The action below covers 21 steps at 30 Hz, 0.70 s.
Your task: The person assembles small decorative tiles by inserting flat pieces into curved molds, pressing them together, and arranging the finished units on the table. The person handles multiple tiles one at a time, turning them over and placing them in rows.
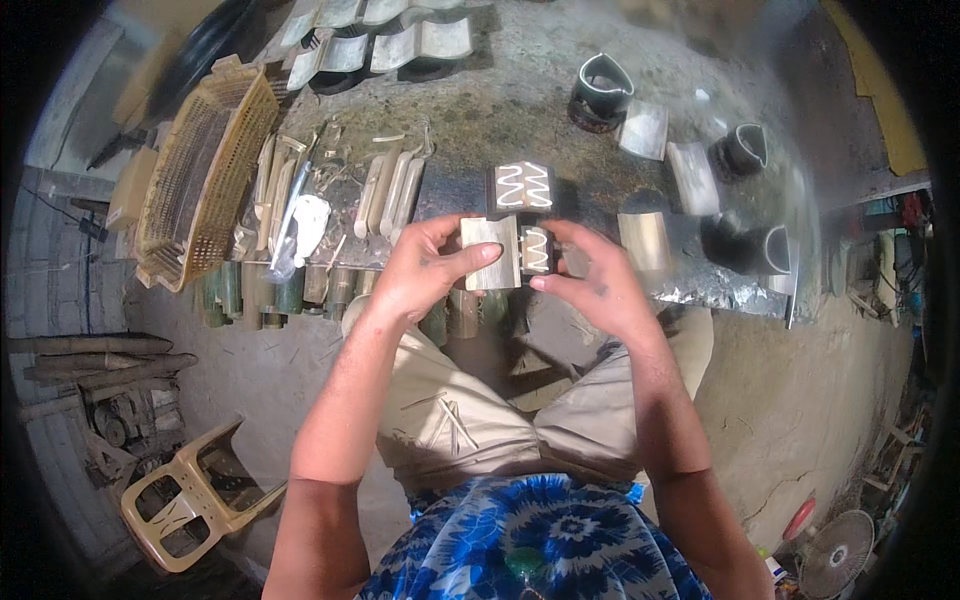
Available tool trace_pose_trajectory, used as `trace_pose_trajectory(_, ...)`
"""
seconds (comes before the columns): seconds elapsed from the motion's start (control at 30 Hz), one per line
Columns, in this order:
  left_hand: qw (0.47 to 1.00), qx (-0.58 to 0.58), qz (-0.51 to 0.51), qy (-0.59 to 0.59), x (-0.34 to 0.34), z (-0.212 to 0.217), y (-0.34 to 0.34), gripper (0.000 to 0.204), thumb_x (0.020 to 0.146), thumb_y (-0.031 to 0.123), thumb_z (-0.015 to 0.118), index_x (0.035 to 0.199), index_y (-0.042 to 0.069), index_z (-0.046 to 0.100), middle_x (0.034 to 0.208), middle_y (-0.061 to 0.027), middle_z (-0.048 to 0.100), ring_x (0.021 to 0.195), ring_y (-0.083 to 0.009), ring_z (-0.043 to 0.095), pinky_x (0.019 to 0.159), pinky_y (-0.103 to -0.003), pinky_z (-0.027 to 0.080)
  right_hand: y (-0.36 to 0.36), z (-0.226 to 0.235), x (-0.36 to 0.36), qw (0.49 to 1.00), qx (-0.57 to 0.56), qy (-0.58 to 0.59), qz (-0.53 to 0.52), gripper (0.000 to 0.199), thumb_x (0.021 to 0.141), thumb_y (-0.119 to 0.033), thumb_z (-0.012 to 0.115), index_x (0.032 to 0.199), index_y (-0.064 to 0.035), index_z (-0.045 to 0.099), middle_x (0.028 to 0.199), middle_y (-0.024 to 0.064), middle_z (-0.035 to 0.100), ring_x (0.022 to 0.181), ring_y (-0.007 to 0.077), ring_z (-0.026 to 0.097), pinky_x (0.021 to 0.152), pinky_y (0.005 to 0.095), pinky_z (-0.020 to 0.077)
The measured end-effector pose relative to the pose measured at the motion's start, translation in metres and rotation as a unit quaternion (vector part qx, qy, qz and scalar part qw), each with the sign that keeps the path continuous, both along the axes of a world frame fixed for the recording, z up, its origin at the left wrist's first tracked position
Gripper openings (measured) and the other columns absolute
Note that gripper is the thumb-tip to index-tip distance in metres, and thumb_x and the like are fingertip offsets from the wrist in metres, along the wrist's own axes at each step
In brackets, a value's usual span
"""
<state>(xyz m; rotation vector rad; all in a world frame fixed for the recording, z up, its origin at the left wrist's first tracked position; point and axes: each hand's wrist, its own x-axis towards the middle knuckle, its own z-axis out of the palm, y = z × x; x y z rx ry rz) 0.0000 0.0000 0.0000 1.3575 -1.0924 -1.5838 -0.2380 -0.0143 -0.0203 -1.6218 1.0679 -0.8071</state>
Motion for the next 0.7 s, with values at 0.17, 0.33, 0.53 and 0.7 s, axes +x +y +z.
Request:
trace_pose_trajectory(0.17, 1.0, 0.003, -0.008, -0.008, -0.006, 0.0, -0.006, 0.04, 0.086, 0.018, 0.077, 0.119, -0.003, 0.065, 0.099, -0.0084, 0.071, 0.082, -0.0136, 0.067, 0.062, -0.029, 0.059, -0.002, -0.004, -0.001, 0.999, -0.029, 0.023, -0.014, 0.059, 0.076, -0.013, 0.082, 0.129, -0.0031, 0.059, 0.12, 0.0155, 0.064, 0.099, 0.022, 0.064, 0.085, 0.0316, 0.0515)
trace_pose_trajectory(0.33, 0.999, 0.039, 0.003, -0.025, -0.009, -0.001, -0.01, 0.04, 0.085, 0.015, 0.078, 0.117, -0.004, 0.064, 0.097, -0.0106, 0.07, 0.079, -0.0151, 0.068, 0.057, -0.029, 0.058, -0.001, 0.001, -0.003, 0.999, 0.042, -0.001, -0.009, 0.061, 0.074, -0.007, 0.083, 0.13, -0.0014, 0.059, 0.124, 0.0124, 0.062, 0.108, 0.019, 0.058, 0.092, 0.0316, 0.0477)
trace_pose_trajectory(0.53, 0.998, 0.069, 0.006, -0.01, -0.008, 0.001, -0.015, 0.041, 0.084, 0.011, 0.079, 0.116, -0.007, 0.061, 0.096, -0.0129, 0.069, 0.079, -0.0172, 0.067, 0.056, -0.031, 0.059, -0.002, 0.002, -0.001, 0.996, 0.091, -0.021, -0.01, 0.062, 0.073, 0.001, 0.082, 0.13, -0.0015, 0.059, 0.12, 0.0064, 0.06, 0.107, 0.015, 0.055, 0.091, 0.0296, 0.0485)
trace_pose_trajectory(0.7, 0.997, 0.073, 0.011, -0.005, -0.009, 0.003, -0.017, 0.043, 0.083, 0.01, 0.079, 0.116, -0.009, 0.06, 0.096, -0.0144, 0.068, 0.079, -0.0187, 0.068, 0.057, -0.033, 0.06, -0.002, -0.002, -0.002, 0.995, 0.091, -0.028, -0.002, 0.062, 0.073, 0.001, 0.082, 0.13, -0.0013, 0.059, 0.113, 0.0042, 0.059, 0.099, 0.0126, 0.053, 0.086, 0.0284, 0.0503)
